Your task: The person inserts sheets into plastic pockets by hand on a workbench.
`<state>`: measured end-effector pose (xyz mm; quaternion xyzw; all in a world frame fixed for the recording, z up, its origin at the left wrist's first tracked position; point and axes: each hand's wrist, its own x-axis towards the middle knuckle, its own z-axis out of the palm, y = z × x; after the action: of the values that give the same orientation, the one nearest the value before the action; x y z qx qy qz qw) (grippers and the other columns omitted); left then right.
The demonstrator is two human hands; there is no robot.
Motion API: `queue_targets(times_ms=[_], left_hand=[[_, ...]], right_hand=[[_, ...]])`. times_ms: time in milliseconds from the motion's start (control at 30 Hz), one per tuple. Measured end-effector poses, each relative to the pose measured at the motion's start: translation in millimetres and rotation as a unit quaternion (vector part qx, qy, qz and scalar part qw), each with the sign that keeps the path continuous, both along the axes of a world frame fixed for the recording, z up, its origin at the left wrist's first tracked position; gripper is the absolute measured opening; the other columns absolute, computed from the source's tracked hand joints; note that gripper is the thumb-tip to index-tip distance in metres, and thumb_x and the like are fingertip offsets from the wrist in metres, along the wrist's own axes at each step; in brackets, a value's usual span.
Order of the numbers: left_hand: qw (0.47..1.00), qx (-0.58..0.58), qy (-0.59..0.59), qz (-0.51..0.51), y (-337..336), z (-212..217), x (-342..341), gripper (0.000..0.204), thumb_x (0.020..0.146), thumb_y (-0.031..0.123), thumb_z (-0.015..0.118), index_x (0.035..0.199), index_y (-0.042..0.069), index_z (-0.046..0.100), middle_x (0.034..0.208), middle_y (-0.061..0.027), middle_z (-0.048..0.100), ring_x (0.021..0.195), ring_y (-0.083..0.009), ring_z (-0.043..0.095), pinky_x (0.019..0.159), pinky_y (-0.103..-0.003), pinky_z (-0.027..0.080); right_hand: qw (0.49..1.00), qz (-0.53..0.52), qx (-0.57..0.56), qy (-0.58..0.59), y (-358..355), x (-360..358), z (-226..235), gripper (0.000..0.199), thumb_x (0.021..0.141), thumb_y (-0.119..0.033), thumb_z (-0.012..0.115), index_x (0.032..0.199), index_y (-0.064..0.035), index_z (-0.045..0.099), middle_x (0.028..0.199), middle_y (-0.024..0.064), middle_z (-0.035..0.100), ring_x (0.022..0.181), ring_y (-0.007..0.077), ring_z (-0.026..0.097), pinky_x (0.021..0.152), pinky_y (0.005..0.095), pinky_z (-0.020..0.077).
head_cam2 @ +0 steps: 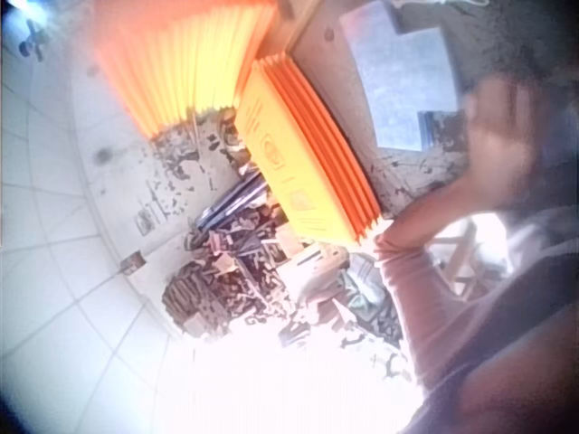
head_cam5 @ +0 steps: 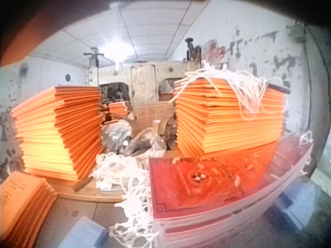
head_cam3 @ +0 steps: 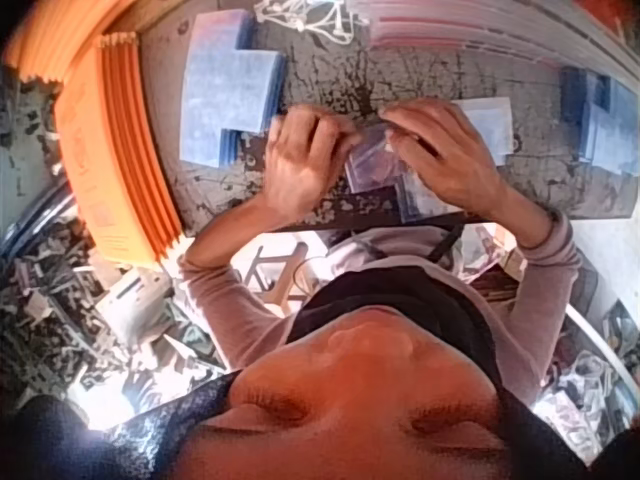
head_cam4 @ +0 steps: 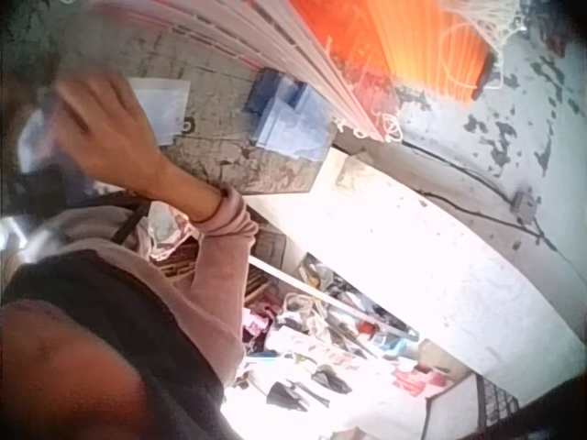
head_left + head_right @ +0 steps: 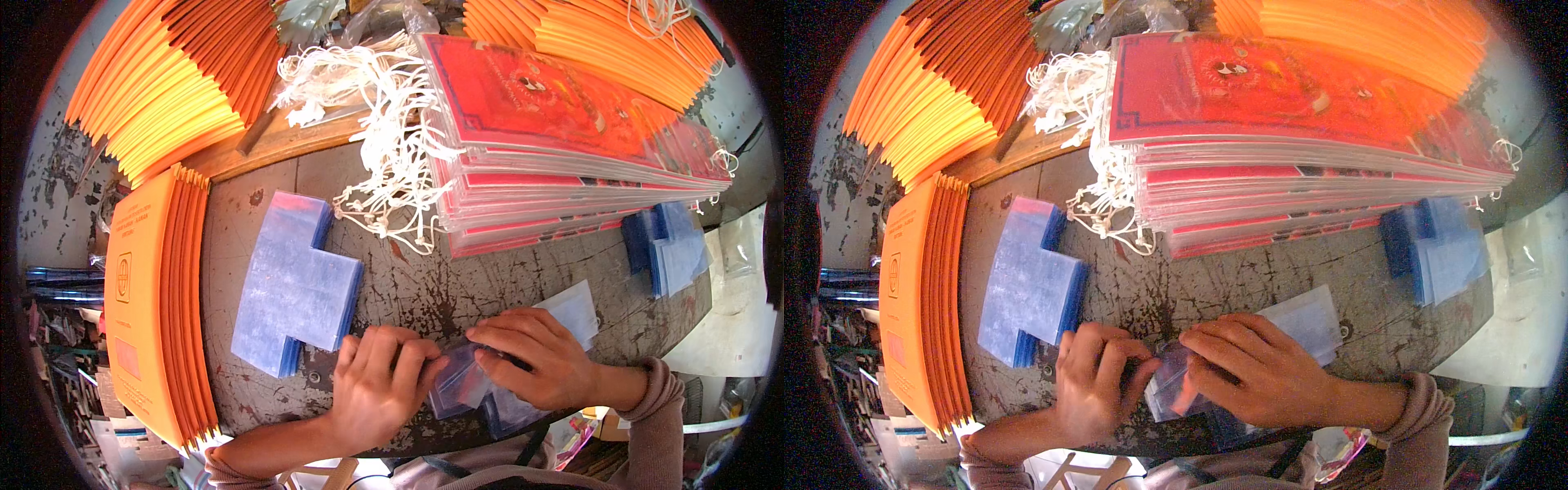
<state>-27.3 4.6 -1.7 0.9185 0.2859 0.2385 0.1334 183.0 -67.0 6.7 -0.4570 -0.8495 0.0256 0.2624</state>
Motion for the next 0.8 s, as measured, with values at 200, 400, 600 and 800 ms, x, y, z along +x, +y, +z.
queue_targets(times_ms=[200, 400, 600, 800], left_hand=[[0.986, -0.003, -0.087, -0.144, -2.8, 2.8, -0.2, 0.019, 0.074, 0.014, 0.074, 0.088, 0.008, 0.063, 0.089, -0.0003, 0.062, 0.076, -0.0129, 0.057, 0.066, -0.028, 0.034], [0.999, -0.01, -0.04, -0.02, 4.0, 5.9, -1.5, 0.033, 0.073, 0.016, 0.076, 0.102, 0.005, 0.066, 0.093, -0.0057, 0.057, 0.077, -0.0189, 0.057, 0.064, -0.032, 0.041], [1.0, 0.012, -0.007, -0.018, -3.6, 2.7, -2.7, 0.04, 0.065, 0.016, 0.081, 0.102, 0.008, 0.067, 0.091, -0.0047, 0.059, 0.08, -0.0189, 0.057, 0.063, -0.032, 0.04], [0.997, 0.078, -0.02, -0.021, -7.6, 2.9, -0.4, 0.036, 0.063, 0.016, 0.082, 0.096, 0.01, 0.068, 0.082, 0.002, 0.061, 0.072, -0.015, 0.057, 0.066, -0.031, 0.035]], right_hand=[[1.0, 0.016, 0.002, -0.016, -1.6, 3.6, 2.9, 0.022, 0.072, -0.015, 0.064, 0.09, -0.0044, 0.061, 0.109, 0.011, 0.059, 0.098, 0.0243, 0.059, 0.087, 0.0419, 0.0482], [1.0, 0.001, 0.009, -0.007, -3.3, 2.8, 3.4, 0.028, 0.07, -0.017, 0.064, 0.095, -0.0055, 0.063, 0.095, 0.0061, 0.056, 0.088, 0.0213, 0.057, 0.087, 0.0414, 0.048], [0.999, -0.014, 0.02, -0.023, -3.4, 1.9, 1.3, 0.024, 0.072, -0.017, 0.064, 0.093, -0.0066, 0.063, 0.103, 0.0089, 0.058, 0.094, 0.0231, 0.058, 0.086, 0.0402, 0.0482], [1.0, -0.01, 0.01, -0.015, -1.5, 1.1, 0.4, 0.019, 0.073, -0.017, 0.064, 0.089, -0.0074, 0.062, 0.12, 0.0136, 0.058, 0.107, 0.0257, 0.058, 0.09, 0.0404, 0.0477]])
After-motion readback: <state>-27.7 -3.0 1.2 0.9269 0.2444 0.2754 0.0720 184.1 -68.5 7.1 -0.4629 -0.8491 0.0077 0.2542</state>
